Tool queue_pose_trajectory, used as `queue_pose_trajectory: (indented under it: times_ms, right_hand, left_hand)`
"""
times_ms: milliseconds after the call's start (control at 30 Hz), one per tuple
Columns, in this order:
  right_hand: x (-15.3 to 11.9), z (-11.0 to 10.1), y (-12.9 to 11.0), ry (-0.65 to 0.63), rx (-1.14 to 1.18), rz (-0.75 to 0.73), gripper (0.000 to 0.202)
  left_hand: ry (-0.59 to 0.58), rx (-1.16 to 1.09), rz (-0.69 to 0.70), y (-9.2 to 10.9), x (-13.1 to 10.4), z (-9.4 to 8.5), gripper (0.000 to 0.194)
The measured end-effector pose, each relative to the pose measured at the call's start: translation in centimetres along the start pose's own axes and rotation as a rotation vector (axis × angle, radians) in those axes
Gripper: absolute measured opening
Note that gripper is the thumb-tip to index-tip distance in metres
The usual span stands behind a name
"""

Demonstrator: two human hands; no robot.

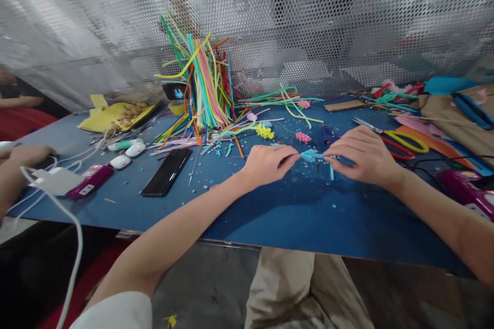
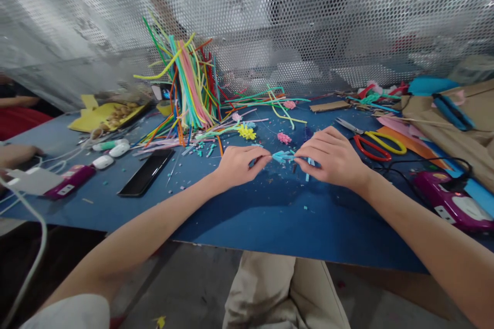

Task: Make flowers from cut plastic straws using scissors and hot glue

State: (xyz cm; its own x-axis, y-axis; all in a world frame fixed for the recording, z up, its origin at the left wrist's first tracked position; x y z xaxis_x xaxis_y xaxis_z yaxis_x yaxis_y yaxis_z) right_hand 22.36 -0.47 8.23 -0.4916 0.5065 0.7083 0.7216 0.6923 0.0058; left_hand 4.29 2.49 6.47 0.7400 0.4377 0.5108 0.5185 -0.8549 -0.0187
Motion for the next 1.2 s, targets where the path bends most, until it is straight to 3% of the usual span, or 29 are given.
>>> queue_pose_trajectory:
  times_ms: [100,233,367,533,667,1000,1200]
  right_hand:
    - [0.2,0.4,0.5,0.010,-0.017,0.020,0.007]
    - [0.1,-0.7,2.8,0.138,0.050,0.172,0.005]
    - [-0.4,-1.9,5.4,0.248,0.064,0.366,0.008]
    - [-1.2,-2.7,7.8,0.361,0.037,0.600,0.013]
    - [-1.7,-3.0,8.9,0.440,0.100,0.728,0.012]
    - [-1.4,-2.9,8.2,0.426,0.049,0.698,0.014]
    - [-1.3,-2.8,8.4,0.399,0.047,0.706,0.015]
  left_hand:
    - [-0.048,0.035,-0.087,-2.3,0.2,-0.4,0.037]
    - [0.048,0.160,-0.319,-7.8,-0.6,-2.1,0.034]
    - [0.014,0.214,-0.354,-11.2,-1.5,-1.7,0.025]
    - [-0.114,0.220,-0.308,-12.0,-1.9,0.4,0.027]
    - [-0.144,0.192,-0.314,-12.5,-1.9,1.1,0.029]
    - [-0.205,0.222,-0.251,-13.1,-2.2,2.0,0.054]
    - [-0.230,0.254,-0.358,-15.0,-3.2,1.8,0.040]
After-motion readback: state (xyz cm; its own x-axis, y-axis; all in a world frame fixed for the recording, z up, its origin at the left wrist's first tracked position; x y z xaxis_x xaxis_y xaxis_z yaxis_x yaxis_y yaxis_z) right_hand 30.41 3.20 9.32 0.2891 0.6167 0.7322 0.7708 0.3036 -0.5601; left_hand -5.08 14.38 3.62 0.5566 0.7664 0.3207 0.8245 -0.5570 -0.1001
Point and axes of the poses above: each hand's wrist, its own x-axis towards the middle knuckle, its own z-axis out of the palm, y = z × x, the point moved 8 cm from there along x, towards the middle knuckle, and after that the axes turned 12 degrees about z, right-handed, at the moved point
